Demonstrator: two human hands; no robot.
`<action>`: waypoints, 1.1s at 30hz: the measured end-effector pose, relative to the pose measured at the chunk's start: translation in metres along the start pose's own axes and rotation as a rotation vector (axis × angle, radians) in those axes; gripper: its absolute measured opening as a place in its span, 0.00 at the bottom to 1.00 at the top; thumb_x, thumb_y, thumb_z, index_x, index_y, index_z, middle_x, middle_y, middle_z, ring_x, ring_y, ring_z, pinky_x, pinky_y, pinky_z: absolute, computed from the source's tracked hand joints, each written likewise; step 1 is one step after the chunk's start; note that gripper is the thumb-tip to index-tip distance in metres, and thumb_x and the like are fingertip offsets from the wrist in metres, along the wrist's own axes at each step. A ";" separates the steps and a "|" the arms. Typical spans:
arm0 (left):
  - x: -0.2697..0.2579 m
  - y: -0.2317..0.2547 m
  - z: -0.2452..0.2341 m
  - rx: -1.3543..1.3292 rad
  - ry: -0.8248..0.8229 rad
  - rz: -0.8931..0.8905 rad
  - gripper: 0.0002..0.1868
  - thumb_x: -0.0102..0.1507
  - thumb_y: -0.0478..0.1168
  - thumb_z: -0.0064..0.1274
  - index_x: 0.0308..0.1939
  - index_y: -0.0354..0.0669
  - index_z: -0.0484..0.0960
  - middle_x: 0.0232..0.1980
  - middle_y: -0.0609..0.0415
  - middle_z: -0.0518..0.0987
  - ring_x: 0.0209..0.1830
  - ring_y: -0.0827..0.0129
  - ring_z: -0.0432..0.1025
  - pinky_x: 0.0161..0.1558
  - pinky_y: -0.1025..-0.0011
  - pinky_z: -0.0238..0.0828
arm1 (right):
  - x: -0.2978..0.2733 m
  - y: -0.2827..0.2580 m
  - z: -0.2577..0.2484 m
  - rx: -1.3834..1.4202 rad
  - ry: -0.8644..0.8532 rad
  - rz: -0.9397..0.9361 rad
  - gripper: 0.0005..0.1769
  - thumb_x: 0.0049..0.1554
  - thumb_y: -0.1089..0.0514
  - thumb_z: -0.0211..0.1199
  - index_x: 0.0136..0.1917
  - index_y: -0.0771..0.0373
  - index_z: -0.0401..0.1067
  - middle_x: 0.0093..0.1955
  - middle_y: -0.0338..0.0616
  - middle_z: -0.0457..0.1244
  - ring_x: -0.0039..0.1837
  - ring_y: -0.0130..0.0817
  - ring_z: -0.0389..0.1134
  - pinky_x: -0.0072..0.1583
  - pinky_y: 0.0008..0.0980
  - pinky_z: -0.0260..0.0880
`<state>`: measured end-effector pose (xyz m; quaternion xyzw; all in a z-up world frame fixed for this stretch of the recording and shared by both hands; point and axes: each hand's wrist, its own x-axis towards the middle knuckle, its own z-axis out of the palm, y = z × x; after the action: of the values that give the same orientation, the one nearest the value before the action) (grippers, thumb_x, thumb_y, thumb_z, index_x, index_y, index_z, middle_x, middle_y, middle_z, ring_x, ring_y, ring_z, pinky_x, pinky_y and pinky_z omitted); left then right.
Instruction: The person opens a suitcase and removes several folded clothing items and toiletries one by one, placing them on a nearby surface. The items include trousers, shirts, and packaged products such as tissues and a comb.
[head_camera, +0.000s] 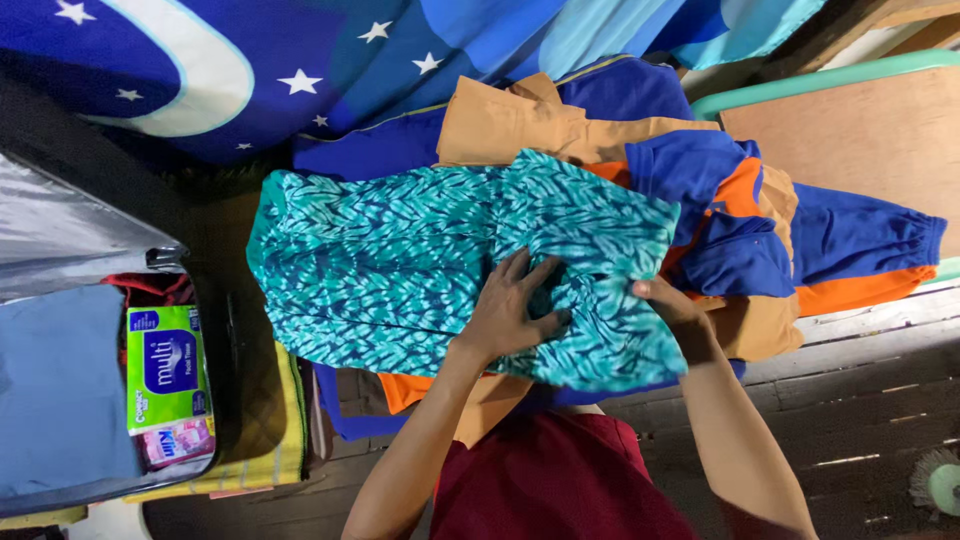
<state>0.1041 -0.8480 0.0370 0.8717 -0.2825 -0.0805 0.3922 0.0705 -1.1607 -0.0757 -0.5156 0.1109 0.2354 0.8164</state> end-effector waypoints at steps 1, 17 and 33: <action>0.003 0.000 0.003 -0.005 0.005 0.003 0.44 0.55 0.55 0.64 0.72 0.45 0.70 0.72 0.28 0.64 0.74 0.36 0.57 0.72 0.48 0.54 | -0.002 -0.009 -0.001 -0.072 0.011 -0.041 0.55 0.45 0.43 0.74 0.79 0.63 0.57 0.74 0.47 0.59 0.71 0.41 0.62 0.68 0.41 0.63; 0.027 -0.012 0.010 -0.090 0.233 -0.001 0.21 0.64 0.42 0.61 0.61 0.46 0.82 0.68 0.53 0.75 0.69 0.54 0.68 0.69 0.55 0.67 | -0.058 -0.164 -0.114 -0.720 0.647 -0.390 0.52 0.45 0.57 0.81 0.72 0.72 0.52 0.64 0.55 0.63 0.64 0.45 0.68 0.62 0.50 0.73; -0.013 -0.038 0.045 0.477 0.307 -0.390 0.34 0.71 0.58 0.38 0.80 0.51 0.61 0.82 0.36 0.48 0.83 0.42 0.40 0.72 0.30 0.22 | -0.027 -0.024 0.080 -1.571 0.325 -0.805 0.38 0.58 0.42 0.66 0.75 0.58 0.61 0.80 0.51 0.50 0.83 0.54 0.45 0.81 0.61 0.38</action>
<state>0.0933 -0.8492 -0.0221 0.9784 -0.0593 0.0466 0.1927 0.0539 -1.1049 -0.0094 -0.9523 -0.1571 -0.1366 0.2231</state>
